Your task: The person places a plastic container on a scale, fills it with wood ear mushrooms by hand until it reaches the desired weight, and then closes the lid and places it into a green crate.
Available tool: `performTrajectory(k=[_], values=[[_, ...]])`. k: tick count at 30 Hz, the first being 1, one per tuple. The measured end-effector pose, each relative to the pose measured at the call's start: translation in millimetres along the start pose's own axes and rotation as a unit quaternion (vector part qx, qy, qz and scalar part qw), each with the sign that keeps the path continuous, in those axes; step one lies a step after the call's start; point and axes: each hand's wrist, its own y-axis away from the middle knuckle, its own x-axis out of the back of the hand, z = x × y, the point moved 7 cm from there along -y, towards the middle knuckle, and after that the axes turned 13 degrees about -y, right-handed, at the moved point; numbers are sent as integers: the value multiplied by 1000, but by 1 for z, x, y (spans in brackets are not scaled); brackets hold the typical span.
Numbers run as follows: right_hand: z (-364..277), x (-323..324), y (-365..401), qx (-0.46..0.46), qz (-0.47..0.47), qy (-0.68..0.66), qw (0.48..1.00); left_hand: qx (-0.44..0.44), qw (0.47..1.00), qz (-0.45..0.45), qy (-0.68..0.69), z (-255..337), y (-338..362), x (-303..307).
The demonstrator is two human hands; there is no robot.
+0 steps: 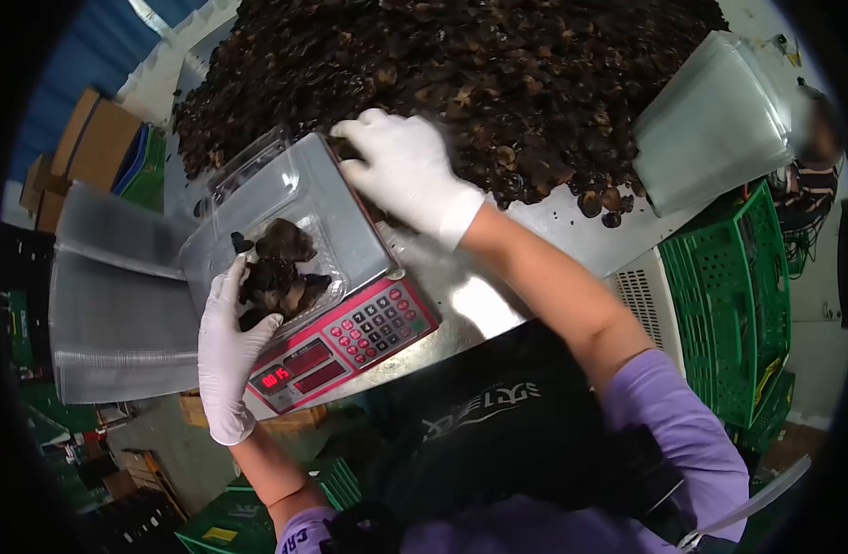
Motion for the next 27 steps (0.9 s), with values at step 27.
performTrajectory(k=[27], values=[[134, 77, 204, -42, 144, 92, 984, -115, 958, 19, -261, 180, -68, -214]])
